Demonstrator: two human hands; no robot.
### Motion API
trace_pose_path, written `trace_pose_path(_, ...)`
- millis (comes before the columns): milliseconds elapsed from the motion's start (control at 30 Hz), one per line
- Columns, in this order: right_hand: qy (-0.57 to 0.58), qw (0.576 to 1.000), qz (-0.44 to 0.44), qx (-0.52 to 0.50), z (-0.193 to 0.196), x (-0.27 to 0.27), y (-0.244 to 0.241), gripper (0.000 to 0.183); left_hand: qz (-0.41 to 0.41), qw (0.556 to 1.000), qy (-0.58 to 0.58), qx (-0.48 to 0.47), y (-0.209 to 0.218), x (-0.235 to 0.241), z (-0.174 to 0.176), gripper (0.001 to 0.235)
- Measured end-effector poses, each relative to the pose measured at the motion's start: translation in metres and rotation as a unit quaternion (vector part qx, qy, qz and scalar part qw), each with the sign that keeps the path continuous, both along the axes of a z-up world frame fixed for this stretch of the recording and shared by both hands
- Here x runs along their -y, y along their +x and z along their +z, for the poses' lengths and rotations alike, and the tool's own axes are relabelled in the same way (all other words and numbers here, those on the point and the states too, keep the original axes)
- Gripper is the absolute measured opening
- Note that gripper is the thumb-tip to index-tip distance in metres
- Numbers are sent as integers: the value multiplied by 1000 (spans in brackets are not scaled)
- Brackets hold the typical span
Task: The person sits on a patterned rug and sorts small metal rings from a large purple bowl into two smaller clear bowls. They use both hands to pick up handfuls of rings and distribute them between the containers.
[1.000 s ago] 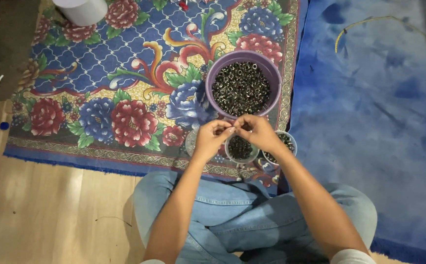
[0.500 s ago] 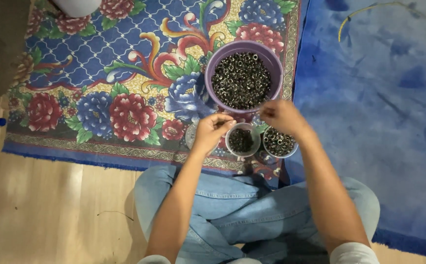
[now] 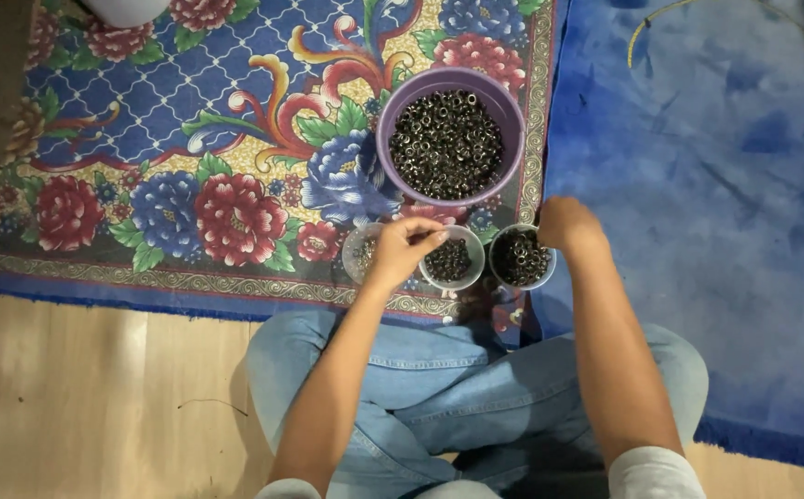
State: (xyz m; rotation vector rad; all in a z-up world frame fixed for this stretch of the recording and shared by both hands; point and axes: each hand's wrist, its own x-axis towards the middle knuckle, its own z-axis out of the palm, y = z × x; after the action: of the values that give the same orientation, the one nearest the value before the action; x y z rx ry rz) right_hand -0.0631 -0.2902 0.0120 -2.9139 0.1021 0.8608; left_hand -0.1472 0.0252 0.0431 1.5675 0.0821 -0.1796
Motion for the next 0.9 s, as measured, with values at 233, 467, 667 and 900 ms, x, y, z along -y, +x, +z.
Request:
trace_pose_path(233,164,986,40,-6,112,-54,-13,32,-15,1000,13,17,-2,9,-4,20)
trace_pose_path(467,522,846,52,-92,135,-95,-28,26,-29,997,-73,1,-6,23,-3,14)
trace_pose_path(667,467,879,86,-49,118,-90,-22,19,-26,990,-125,-58,-7,25,-3,15)
trace_pose_path(900,69,989,116,-51,10,-67,-12,23,5,993,-88,-77,-2,23,-19,17)
